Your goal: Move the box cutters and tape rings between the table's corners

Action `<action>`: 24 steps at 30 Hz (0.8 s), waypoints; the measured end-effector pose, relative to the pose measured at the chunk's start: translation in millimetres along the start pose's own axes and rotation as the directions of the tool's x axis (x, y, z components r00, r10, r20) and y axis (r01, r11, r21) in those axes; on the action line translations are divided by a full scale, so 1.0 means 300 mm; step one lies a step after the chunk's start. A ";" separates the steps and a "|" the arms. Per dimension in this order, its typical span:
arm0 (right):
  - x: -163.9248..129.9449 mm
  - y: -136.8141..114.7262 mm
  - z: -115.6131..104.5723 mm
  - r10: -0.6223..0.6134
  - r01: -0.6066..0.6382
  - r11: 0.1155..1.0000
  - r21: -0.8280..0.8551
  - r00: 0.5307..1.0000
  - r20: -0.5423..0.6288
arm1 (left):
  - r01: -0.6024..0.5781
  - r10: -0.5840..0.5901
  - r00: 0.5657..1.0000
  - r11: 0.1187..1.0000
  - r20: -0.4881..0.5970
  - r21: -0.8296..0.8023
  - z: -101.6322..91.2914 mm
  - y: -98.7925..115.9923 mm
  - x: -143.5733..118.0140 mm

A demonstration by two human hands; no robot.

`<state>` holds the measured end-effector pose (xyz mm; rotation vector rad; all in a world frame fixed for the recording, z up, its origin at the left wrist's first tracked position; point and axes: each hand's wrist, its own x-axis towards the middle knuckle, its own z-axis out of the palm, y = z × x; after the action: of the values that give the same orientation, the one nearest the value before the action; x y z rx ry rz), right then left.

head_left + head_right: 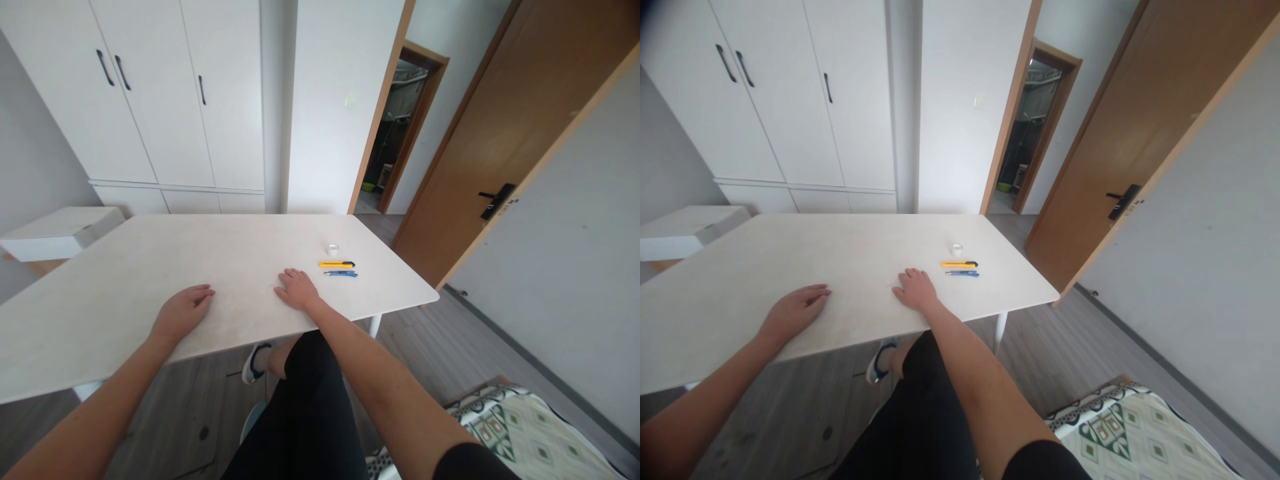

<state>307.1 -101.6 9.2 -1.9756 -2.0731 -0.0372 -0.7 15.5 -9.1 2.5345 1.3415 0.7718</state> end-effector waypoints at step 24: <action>0.001 0.058 -0.028 0.005 -0.006 0.988 0.154 1.000 0.008 | -0.191 0.192 0.980 0.981 -0.043 0.032 0.033 -0.023 -0.002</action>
<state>325.9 -101.8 14.3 -1.8920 -2.0101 0.1280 -0.9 19.9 -20.3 2.7129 1.1395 0.8556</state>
